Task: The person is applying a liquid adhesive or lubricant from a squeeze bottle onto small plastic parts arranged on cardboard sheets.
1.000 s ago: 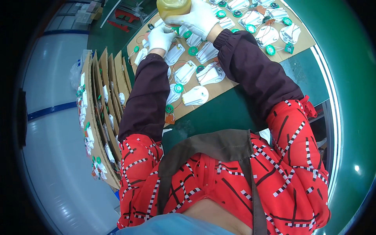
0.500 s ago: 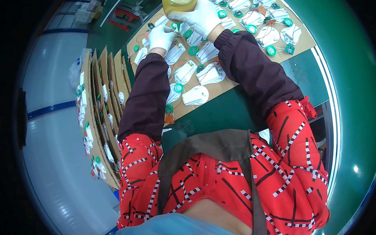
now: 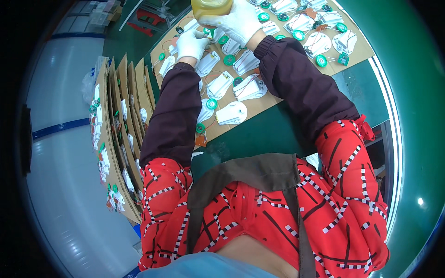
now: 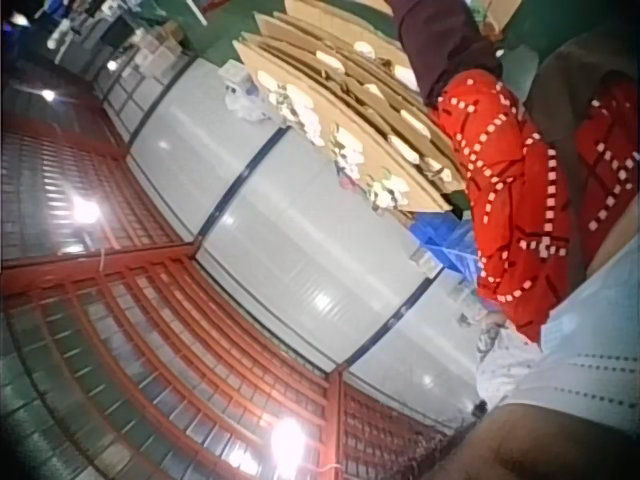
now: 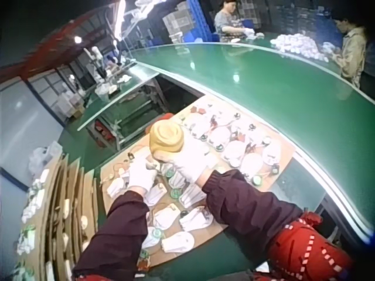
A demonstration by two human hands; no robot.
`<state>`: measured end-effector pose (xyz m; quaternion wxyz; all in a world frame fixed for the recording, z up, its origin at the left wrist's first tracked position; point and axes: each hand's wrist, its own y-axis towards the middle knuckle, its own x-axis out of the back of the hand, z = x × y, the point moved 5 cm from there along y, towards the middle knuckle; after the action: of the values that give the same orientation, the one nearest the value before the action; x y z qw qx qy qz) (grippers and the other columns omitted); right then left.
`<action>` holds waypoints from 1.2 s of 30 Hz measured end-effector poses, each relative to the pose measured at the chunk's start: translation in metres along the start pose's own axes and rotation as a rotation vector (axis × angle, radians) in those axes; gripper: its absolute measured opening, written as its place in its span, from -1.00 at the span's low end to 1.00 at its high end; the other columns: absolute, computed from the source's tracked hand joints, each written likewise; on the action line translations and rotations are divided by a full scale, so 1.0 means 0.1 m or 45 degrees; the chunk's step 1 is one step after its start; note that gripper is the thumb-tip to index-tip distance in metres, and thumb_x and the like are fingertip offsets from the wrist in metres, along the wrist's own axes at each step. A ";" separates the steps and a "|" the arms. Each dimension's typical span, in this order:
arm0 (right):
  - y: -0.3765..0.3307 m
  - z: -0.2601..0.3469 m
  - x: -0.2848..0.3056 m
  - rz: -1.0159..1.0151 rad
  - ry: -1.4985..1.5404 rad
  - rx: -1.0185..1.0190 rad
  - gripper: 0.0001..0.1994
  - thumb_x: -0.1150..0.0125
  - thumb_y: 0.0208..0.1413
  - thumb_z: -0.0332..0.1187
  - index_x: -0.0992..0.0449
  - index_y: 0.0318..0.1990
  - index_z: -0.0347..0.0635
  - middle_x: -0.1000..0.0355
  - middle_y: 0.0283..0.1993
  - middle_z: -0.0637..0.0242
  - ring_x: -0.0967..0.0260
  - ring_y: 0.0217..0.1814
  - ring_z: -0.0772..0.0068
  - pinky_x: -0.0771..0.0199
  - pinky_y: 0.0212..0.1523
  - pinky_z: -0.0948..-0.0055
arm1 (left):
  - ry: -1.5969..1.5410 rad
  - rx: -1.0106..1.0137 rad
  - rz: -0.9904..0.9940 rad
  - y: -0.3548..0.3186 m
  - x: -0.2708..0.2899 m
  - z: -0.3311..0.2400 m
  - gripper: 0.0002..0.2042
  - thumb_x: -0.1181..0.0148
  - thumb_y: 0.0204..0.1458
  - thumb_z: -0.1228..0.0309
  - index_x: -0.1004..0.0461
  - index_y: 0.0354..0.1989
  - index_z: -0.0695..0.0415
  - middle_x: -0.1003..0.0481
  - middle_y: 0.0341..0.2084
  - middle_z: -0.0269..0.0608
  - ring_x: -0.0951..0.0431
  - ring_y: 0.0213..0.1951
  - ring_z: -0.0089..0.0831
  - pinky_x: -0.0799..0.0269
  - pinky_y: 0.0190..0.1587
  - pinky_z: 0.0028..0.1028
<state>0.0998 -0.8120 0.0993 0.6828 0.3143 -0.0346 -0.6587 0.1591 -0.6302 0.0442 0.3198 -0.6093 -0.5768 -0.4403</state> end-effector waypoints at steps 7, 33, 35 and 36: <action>-0.01 -0.11 0.05 0.047 -0.316 -0.006 -0.52 -0.35 -0.08 -0.39 -0.37 0.03 -0.25 -0.44 -0.04 0.27 -0.42 -0.03 0.41 -0.42 0.00 0.45 | -0.024 0.013 -0.002 0.02 -0.02 0.06 -0.86 -0.23 -0.15 0.50 -0.56 -0.39 0.28 -0.57 -0.59 -0.15 -0.59 -0.55 -0.51 -0.51 -0.45 -0.53; 0.13 1.08 0.29 -0.045 1.300 0.023 -0.74 -0.16 0.09 -0.38 -0.38 -0.07 -0.21 -0.42 -0.20 0.26 -0.40 -0.14 0.31 -0.41 -0.05 0.28 | -0.255 -0.193 0.073 -0.42 0.85 -0.46 -0.67 -0.22 -0.10 0.43 -0.53 -0.12 0.25 -0.56 -0.30 -0.19 -0.53 -0.34 -0.55 -0.46 -0.29 -0.55; 0.05 1.15 0.19 0.031 1.759 -0.178 -0.73 -0.17 0.09 -0.38 -0.37 -0.06 -0.20 -0.42 -0.19 0.27 -0.40 -0.12 0.31 -0.42 -0.05 0.27 | -0.148 -0.241 0.335 -0.52 0.62 -0.73 -0.63 -0.20 -0.10 0.35 -0.52 -0.08 0.21 -0.56 -0.30 -0.20 -0.54 -0.33 -0.52 -0.45 -0.25 -0.54; 0.02 1.23 0.26 -0.125 1.276 0.079 -0.72 -0.18 0.09 -0.37 -0.37 -0.05 -0.19 -0.42 -0.17 0.27 -0.41 -0.11 0.31 -0.43 -0.04 0.27 | -0.024 -0.343 0.416 -0.53 0.50 -0.83 -0.62 -0.19 -0.10 0.33 -0.51 -0.07 0.20 -0.57 -0.28 -0.17 -0.56 -0.31 -0.47 -0.45 -0.21 -0.52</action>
<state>0.0485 -0.8829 0.1891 0.5741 0.6131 0.2927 -0.4569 0.0898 -0.6769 0.1174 0.2971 -0.7360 -0.4092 -0.4502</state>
